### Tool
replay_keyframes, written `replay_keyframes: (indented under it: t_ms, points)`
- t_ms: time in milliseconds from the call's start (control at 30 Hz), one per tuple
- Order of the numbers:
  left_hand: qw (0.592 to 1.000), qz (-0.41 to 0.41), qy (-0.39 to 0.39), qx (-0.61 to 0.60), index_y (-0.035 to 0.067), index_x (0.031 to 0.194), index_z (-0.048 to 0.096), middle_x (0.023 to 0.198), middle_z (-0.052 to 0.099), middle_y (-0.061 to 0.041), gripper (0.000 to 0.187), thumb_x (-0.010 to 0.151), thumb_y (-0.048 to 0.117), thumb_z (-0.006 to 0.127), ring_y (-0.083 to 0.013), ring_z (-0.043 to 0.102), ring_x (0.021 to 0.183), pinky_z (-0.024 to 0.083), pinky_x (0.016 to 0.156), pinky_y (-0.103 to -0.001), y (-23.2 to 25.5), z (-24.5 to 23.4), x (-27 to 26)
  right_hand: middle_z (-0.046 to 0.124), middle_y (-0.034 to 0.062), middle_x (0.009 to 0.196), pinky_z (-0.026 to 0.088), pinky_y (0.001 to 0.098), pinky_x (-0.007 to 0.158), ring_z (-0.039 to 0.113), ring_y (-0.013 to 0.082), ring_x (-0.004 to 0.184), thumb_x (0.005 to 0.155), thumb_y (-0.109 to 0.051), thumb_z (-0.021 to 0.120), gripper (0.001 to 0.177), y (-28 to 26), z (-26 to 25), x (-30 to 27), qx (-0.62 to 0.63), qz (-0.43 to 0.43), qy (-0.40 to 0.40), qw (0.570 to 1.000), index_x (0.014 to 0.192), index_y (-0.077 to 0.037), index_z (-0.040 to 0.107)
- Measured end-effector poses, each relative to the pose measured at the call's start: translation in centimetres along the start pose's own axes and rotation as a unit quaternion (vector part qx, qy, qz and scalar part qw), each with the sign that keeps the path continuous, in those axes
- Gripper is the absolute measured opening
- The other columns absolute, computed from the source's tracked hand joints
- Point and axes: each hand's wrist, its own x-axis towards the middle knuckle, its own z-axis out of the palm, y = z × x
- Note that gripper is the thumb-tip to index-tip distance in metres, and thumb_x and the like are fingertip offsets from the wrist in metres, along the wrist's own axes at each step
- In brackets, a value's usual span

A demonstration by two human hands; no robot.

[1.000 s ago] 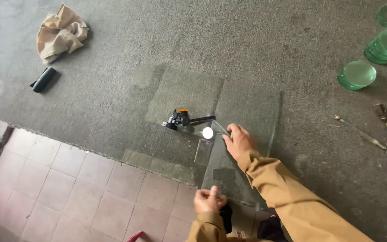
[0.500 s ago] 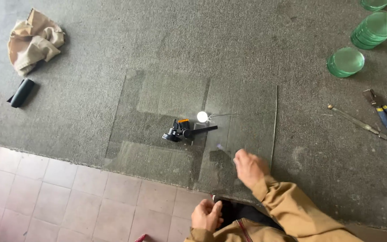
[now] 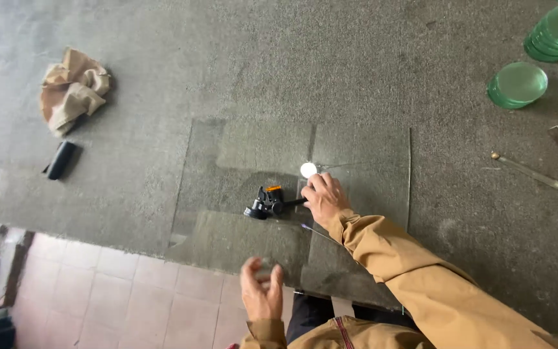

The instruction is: Measuring and cutting a circular shape into a glass pane using a circular glass cutter

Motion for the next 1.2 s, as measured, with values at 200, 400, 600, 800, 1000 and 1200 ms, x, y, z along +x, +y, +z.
replay_keyframes:
  t_ms: [200,400,600,800,1000,1200]
  points:
    - [0.981,0.194,-0.025,0.023,0.007,0.159,0.029,0.139,0.041,-0.035,0.110,0.074,0.041,0.090,-0.0421,0.074,0.098,0.066,0.074,-0.047,3.3,1.4,12.3,0.066,0.0093,0.090,0.057,0.0503,0.083,0.068,0.0362,0.094,0.097,-0.033,0.060,0.014,-1.8,-5.5,-0.2,0.115,0.041,-0.133,0.984,0.102,-0.020,0.056]
    - [0.950,0.222,-0.167,0.142,0.016,0.127,0.070,0.118,0.065,-0.011,0.067,0.066,0.031,0.093,-0.0399,0.069,0.109,0.060,0.094,-0.049,2.1,4.8,20.3,0.074,0.0123,0.090,0.058,0.0486,0.077,0.073,0.0379,0.093,0.104,-0.041,0.054,0.025,-2.8,-6.6,-1.3,0.226,0.156,-0.132,0.952,0.098,-0.018,0.059]
    - [0.931,0.162,-0.303,-0.123,0.011,0.114,0.057,0.143,0.056,-0.015,0.062,0.062,-0.001,0.089,-0.0471,0.061,0.123,0.062,0.090,-0.045,8.6,7.2,16.2,0.074,0.0127,0.092,0.060,0.0477,0.079,0.073,0.0382,0.091,0.095,-0.024,0.069,0.011,-0.4,-10.4,-5.9,0.278,0.245,-0.037,0.928,0.102,-0.016,0.071]
    - [0.849,0.336,-0.408,-0.015,0.023,0.141,0.059,0.116,0.066,-0.010,0.091,0.057,0.023,0.095,-0.0383,0.068,0.110,0.059,0.093,-0.049,14.9,11.2,11.9,0.074,0.0057,0.091,0.059,0.0384,0.085,0.075,0.0258,0.090,0.096,-0.026,0.071,0.015,5.6,-13.2,-12.7,0.250,0.324,0.048,0.911,0.106,-0.017,0.077]
    - [0.741,0.365,-0.561,-0.052,0.002,0.142,0.058,0.141,0.059,-0.022,0.063,0.081,0.000,0.075,-0.0433,0.057,0.130,0.053,0.102,-0.048,15.8,14.5,11.0,0.065,0.0086,0.081,0.057,0.0407,0.078,0.069,0.0272,0.077,0.095,-0.020,0.071,0.013,9.6,-16.5,-14.7,0.247,0.300,0.088,0.917,0.102,-0.011,0.077]
    - [0.749,0.547,-0.342,0.149,0.016,0.129,0.066,0.117,0.055,-0.004,0.075,0.062,0.033,0.096,-0.0299,0.061,0.107,0.053,0.087,-0.045,18.2,20.2,9.2,0.061,0.0093,0.075,0.056,0.0396,0.072,0.066,0.0276,0.070,0.094,-0.019,0.073,0.012,13.5,-17.6,-13.8,0.230,0.277,0.104,0.927,0.099,-0.009,0.077]
